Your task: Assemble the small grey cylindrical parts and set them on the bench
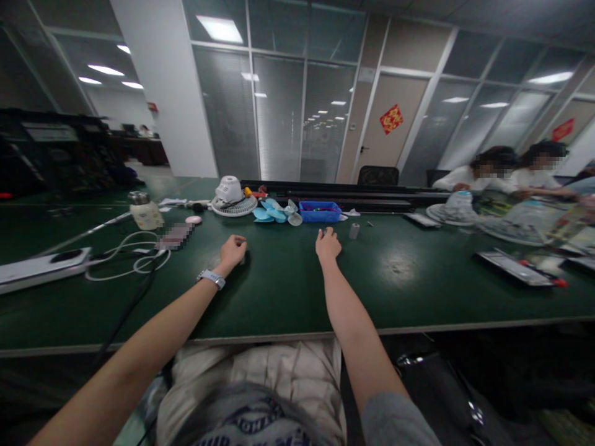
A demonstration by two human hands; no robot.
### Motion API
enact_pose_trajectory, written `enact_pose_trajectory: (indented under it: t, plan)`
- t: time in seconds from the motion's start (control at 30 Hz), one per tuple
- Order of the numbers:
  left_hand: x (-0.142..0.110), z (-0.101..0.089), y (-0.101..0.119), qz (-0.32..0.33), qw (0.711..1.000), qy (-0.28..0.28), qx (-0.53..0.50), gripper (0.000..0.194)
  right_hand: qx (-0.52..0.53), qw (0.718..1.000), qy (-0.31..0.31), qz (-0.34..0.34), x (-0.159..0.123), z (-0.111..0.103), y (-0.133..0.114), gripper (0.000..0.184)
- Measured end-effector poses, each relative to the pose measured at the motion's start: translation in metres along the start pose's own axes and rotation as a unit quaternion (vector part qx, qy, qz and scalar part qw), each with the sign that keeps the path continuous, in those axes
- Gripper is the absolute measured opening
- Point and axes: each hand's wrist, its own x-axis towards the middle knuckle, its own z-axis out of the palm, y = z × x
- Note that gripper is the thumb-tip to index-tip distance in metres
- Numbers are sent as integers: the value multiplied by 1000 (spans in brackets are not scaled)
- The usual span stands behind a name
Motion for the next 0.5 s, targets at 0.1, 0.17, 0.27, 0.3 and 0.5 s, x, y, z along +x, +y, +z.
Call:
enact_pose_trajectory:
  t: [0.1,0.17,0.27,0.3,0.5]
  plan:
    - [0,0,0,2,1000,-3,2,25,-29,999,-16,-14,0,3,3,39]
    - [0,-1,0,5,1000,-3,2,25,-39,999,-23,-21,1,4,4,41]
    - [0,0,-1,7,1000,-5,3,25,-36,999,-29,-20,1,5,5,39]
    - [0,0,-1,6,1000,-6,3,25,-32,999,-30,-17,1,5,5,39]
    - [0,0,-1,9,1000,-8,1,26,2,999,13,48,5,7,8,37]
